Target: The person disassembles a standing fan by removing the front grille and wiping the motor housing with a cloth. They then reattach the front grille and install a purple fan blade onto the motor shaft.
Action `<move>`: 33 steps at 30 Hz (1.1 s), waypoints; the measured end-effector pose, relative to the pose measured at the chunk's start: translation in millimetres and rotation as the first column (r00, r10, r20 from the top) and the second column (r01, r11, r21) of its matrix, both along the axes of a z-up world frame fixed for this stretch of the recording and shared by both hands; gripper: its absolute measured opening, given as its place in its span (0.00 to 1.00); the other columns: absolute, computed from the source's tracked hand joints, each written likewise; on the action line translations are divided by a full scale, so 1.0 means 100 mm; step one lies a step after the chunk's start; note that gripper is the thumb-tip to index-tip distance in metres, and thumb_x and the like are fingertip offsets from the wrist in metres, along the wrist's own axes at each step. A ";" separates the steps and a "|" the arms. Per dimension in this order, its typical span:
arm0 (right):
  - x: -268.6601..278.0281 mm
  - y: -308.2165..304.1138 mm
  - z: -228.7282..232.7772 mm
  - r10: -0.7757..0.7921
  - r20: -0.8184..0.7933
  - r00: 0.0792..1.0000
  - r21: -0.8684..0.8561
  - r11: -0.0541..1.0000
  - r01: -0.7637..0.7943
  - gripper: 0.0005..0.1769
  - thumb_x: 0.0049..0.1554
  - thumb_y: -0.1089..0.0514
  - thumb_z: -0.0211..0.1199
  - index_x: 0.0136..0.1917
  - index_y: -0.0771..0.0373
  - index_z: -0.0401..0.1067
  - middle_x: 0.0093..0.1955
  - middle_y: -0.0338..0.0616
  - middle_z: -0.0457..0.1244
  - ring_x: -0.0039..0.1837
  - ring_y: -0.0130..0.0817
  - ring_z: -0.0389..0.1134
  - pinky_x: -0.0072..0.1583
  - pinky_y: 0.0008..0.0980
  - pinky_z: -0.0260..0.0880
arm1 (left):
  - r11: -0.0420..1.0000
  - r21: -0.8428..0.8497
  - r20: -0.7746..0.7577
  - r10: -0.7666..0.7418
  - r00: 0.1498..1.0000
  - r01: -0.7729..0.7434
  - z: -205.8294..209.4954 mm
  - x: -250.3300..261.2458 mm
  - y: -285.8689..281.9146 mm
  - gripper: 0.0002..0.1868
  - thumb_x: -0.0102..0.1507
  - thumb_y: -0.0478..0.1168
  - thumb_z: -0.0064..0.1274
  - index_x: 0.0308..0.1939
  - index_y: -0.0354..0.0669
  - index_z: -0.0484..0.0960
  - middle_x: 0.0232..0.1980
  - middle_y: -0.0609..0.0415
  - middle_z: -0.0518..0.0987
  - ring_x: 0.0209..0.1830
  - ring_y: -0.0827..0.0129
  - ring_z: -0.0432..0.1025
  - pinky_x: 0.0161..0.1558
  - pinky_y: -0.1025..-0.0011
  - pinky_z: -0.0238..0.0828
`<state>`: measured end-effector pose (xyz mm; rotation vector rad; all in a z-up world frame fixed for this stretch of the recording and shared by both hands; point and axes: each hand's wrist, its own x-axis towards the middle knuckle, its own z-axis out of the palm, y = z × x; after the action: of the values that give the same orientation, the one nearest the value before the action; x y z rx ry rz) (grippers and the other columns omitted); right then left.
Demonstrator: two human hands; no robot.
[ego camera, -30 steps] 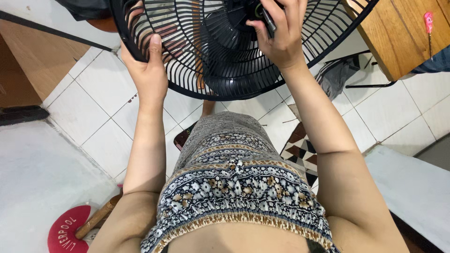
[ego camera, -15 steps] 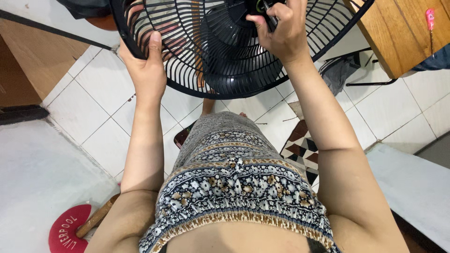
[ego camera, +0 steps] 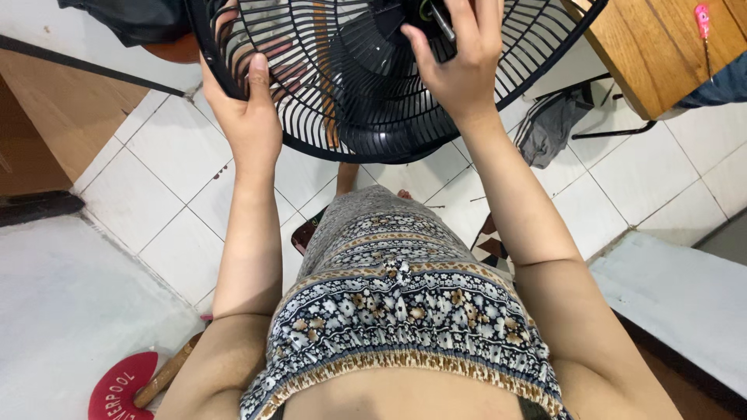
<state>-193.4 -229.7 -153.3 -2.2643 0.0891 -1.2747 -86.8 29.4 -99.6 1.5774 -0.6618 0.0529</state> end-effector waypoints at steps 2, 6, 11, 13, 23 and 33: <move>0.01 0.04 0.04 -0.037 -0.005 0.999 0.019 0.999 0.037 0.28 0.58 0.60 0.82 0.64 0.66 0.69 0.59 0.50 0.61 0.61 0.50 0.63 0.60 0.42 0.68 | 1.000 -0.015 -0.013 0.010 1.000 -0.010 0.00 -0.01 0.00 0.17 0.77 0.28 0.48 0.69 0.34 0.66 0.66 0.51 0.74 0.62 0.73 0.71 0.67 0.77 0.65; 0.02 0.11 0.17 -0.091 0.012 0.996 0.050 0.995 0.091 0.23 0.56 0.61 0.80 0.59 0.64 0.71 0.55 0.50 0.62 0.56 0.48 0.65 0.55 0.40 0.69 | 0.999 -0.006 -0.010 0.037 0.999 -0.037 0.01 -0.05 -0.03 0.16 0.77 0.27 0.48 0.68 0.33 0.67 0.63 0.51 0.75 0.58 0.73 0.72 0.65 0.77 0.67; 0.01 0.31 0.28 -0.208 -0.057 0.977 0.143 0.966 0.214 0.22 0.58 0.60 0.78 0.61 0.64 0.71 0.54 0.49 0.61 0.54 0.44 0.67 0.55 0.39 0.70 | 0.998 -0.001 -0.026 0.055 0.998 -0.055 0.04 -0.11 -0.05 0.16 0.76 0.28 0.47 0.68 0.32 0.66 0.62 0.51 0.75 0.56 0.74 0.72 0.63 0.78 0.68; 0.04 0.38 0.30 -0.251 -0.102 0.963 0.110 0.959 0.262 0.23 0.60 0.59 0.77 0.62 0.64 0.69 0.54 0.49 0.61 0.55 0.45 0.66 0.56 0.40 0.69 | 0.998 0.003 -0.045 0.058 0.997 -0.058 0.07 -0.10 -0.05 0.16 0.77 0.28 0.47 0.68 0.31 0.66 0.61 0.52 0.75 0.54 0.75 0.71 0.62 0.79 0.68; 0.12 0.37 0.24 -0.241 -0.134 0.961 -0.064 0.970 0.234 0.25 0.65 0.62 0.69 0.69 0.72 0.62 0.56 0.55 0.57 0.56 0.48 0.63 0.57 0.41 0.68 | 0.998 0.038 -0.119 0.059 0.991 -0.055 0.14 -0.12 -0.01 0.19 0.75 0.29 0.45 0.70 0.29 0.64 0.66 0.53 0.72 0.48 0.79 0.68 0.54 0.81 0.66; 0.14 0.42 0.22 -0.330 -0.203 0.922 -0.016 0.943 0.334 0.25 0.66 0.57 0.72 0.67 0.69 0.63 0.60 0.58 0.58 0.55 0.55 0.66 0.54 0.43 0.69 | 0.999 -0.015 -0.199 -0.038 0.979 0.036 0.14 -0.05 -0.01 0.20 0.75 0.30 0.43 0.71 0.30 0.62 0.63 0.50 0.72 0.52 0.76 0.71 0.54 0.79 0.69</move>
<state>-179.6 -187.2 -131.2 -2.4290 0.5802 -1.1893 -91.4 28.7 -86.0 1.5351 -0.5323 -0.1276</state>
